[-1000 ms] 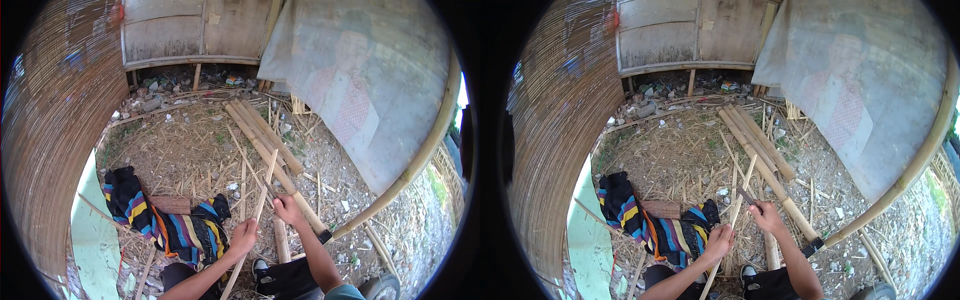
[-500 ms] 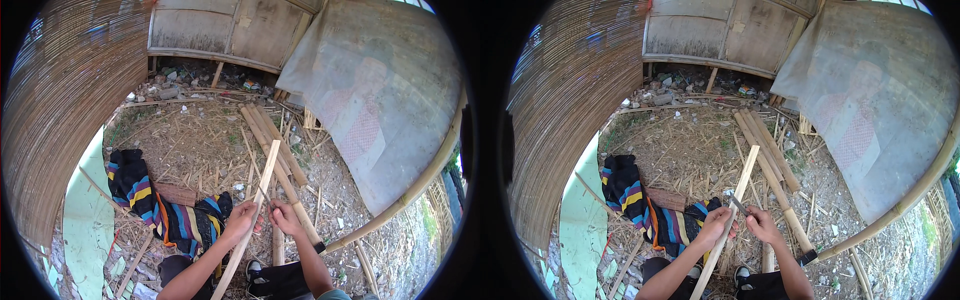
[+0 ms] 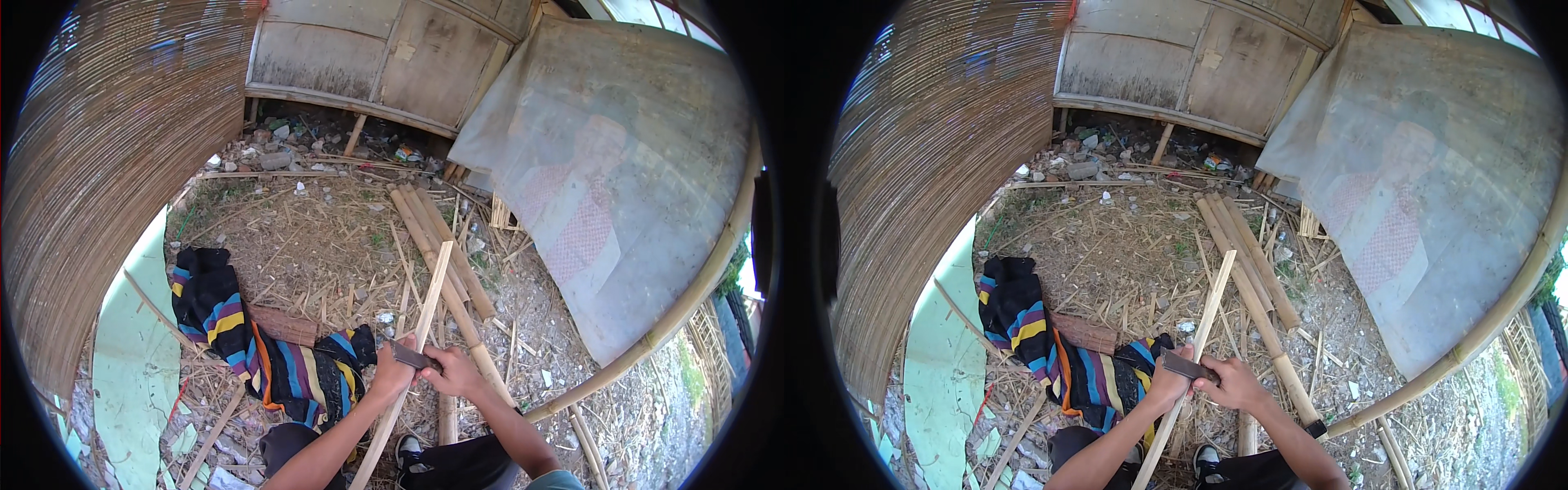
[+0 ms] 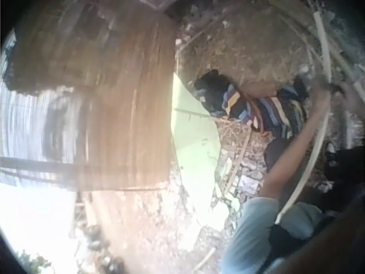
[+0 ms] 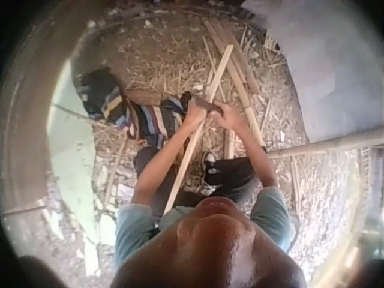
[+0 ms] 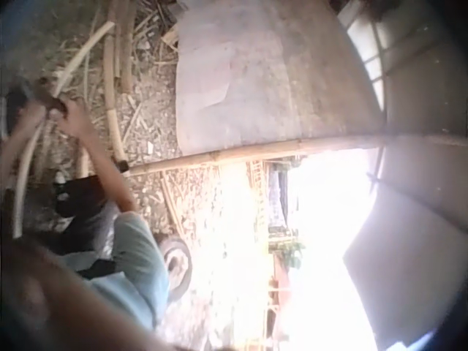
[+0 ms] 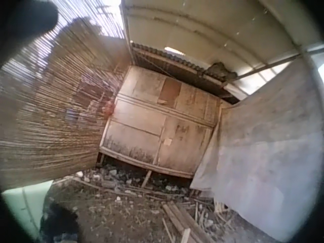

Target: Stripping or thinning a piece of bamboo using a knife.

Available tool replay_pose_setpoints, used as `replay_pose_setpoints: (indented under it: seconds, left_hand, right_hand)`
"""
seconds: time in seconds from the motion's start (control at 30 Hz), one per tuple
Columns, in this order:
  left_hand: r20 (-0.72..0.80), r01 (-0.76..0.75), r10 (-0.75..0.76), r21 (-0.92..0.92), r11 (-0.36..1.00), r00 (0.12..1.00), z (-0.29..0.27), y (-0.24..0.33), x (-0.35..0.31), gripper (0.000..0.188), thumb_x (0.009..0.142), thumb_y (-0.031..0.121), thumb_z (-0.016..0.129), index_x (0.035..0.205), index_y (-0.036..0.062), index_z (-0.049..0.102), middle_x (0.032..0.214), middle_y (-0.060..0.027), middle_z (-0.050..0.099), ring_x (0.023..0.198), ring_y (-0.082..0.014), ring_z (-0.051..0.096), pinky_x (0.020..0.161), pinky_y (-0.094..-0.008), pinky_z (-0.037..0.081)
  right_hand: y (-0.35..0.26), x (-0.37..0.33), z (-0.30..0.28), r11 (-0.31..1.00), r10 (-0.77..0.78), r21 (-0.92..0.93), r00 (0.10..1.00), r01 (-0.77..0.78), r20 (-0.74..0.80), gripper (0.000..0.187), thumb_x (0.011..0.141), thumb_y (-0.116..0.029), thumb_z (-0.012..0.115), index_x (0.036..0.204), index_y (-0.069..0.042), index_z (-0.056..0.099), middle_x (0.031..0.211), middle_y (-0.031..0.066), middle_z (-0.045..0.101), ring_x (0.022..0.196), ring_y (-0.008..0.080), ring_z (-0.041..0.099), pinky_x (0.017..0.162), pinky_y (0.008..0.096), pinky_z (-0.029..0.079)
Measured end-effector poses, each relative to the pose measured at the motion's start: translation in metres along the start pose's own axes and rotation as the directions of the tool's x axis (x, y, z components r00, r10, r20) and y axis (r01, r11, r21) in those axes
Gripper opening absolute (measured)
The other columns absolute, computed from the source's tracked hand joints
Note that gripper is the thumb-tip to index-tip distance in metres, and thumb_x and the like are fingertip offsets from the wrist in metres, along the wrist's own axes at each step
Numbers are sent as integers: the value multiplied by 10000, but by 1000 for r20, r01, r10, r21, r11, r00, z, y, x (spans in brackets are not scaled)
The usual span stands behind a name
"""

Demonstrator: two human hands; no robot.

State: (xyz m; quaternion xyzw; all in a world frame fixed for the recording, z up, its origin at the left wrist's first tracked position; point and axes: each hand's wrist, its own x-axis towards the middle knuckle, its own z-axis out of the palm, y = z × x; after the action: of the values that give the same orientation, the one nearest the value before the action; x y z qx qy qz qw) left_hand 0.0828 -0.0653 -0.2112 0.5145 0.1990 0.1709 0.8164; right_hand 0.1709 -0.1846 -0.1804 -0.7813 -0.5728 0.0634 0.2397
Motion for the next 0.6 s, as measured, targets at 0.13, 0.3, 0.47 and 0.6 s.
replay_pose_setpoints:
  seconds: [0.13,0.3,0.47,0.6]
  left_hand:
    - [30,18,-17,-31,999,999,2,-5,1,430,949,324,410,671,15,520,514,-39,499,367,-103,456,315,-244,354]
    - [31,24,-26,78,997,999,-2,0,-4,457,955,328,371,671,10,536,481,-52,481,370,-140,471,361,-286,380]
    - [16,-189,198,385,903,980,0,-17,-9,456,947,293,363,664,-16,543,504,-135,510,435,-255,522,497,-379,433]
    - [162,-213,166,336,918,973,23,-21,-24,461,956,311,341,645,5,489,447,-48,436,350,-130,424,368,-291,345]
  right_hand:
    - [6,-1,-5,998,-8,-66,1000,10,21,374,787,-446,576,877,-84,548,534,144,532,563,375,564,539,445,443]
    - [5,7,-13,981,-50,-187,998,55,31,379,783,-460,570,834,-84,573,513,132,527,554,359,573,535,445,453]
    - [36,45,-48,963,231,-97,954,-253,-190,431,851,-446,484,797,-36,608,558,182,551,578,362,596,554,428,467]
    - [97,77,-111,852,472,5,763,-524,-442,584,894,-519,384,720,10,559,552,168,532,474,275,549,470,388,443]
